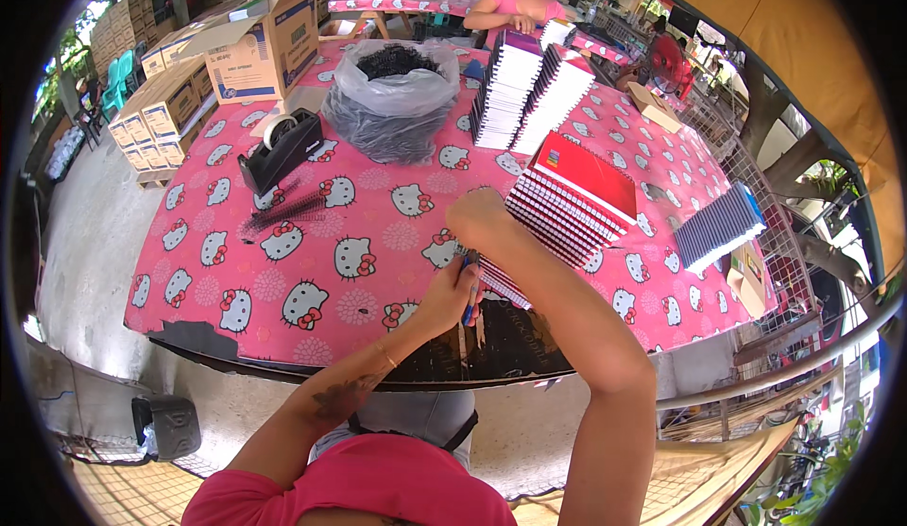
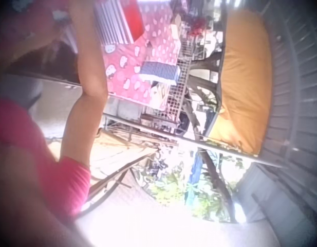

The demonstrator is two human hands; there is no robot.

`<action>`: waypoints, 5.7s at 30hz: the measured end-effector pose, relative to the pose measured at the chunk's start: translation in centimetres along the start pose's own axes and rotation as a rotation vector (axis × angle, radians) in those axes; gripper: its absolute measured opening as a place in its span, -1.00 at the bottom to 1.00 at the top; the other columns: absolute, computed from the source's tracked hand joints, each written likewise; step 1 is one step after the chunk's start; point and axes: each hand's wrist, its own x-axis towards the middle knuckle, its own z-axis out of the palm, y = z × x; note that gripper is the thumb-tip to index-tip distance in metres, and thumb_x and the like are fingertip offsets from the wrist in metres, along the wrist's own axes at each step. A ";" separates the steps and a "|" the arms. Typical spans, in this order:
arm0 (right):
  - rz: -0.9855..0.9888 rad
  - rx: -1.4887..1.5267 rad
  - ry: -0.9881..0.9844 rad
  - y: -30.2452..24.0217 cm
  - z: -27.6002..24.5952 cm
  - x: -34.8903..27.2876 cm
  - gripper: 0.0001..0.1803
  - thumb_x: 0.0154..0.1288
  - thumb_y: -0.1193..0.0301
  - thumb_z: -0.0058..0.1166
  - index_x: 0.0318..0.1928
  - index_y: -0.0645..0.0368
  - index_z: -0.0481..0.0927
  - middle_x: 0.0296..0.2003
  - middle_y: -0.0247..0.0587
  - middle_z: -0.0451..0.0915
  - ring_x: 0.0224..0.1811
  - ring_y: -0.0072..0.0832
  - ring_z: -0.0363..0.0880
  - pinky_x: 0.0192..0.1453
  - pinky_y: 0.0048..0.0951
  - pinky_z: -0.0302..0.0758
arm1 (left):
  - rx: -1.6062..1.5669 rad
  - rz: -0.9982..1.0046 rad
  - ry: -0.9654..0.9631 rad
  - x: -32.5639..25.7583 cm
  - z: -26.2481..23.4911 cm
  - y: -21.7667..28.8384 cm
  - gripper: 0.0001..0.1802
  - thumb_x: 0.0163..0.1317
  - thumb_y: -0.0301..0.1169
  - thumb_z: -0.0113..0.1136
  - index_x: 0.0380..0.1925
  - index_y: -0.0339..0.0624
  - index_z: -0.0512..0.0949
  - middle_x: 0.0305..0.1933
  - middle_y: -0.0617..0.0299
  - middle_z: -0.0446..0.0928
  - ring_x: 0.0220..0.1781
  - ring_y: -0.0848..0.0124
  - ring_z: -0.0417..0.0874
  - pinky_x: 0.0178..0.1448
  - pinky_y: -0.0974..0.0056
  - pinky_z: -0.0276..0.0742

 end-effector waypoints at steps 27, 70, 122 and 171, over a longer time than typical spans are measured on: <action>-0.003 -0.019 -0.103 -1.3 0.3 0.1 -0.86 0.08 0.44 0.13 -0.36 0.16 0.72 -0.36 -0.10 0.72 -0.25 -0.21 0.72 -0.23 -0.15 0.59 | -0.102 0.013 0.039 0.3 0.1 -2.0 -0.67 0.48 -0.18 -0.14 -0.09 -0.27 0.34 -0.40 0.14 0.51 -0.51 0.36 0.63 -0.46 0.29 0.63; -0.038 -0.028 -0.025 -2.0 2.5 1.1 -0.88 0.08 0.45 0.14 -0.38 0.14 0.72 -0.38 -0.16 0.71 -0.29 -0.21 0.72 -0.29 -0.17 0.58 | -0.206 -0.148 0.031 0.4 0.1 -3.7 -0.64 0.47 -0.18 -0.14 0.03 -0.23 0.34 -0.32 0.08 0.54 -0.36 0.24 0.73 -0.45 0.20 0.68; 0.058 0.008 -0.169 -2.7 6.7 3.6 -0.83 0.10 0.42 0.16 -0.28 0.09 0.73 -0.29 -0.17 0.72 -0.21 -0.25 0.72 -0.28 -0.16 0.58 | -0.449 -0.326 0.062 0.6 0.3 -3.5 -0.67 0.45 -0.22 -0.18 -0.07 -0.29 0.35 -0.44 0.09 0.48 -0.52 0.26 0.62 -0.51 0.08 0.65; 0.018 0.005 -0.209 -3.2 6.6 3.6 -0.80 0.09 0.40 0.15 -0.26 0.13 0.72 -0.27 -0.16 0.72 -0.21 -0.24 0.72 -0.23 -0.20 0.60 | -0.485 -0.470 -0.027 2.5 -1.3 -5.6 -0.66 0.45 -0.21 -0.14 -0.03 -0.28 0.39 -0.36 0.01 0.54 -0.35 0.08 0.68 -0.25 -0.08 0.68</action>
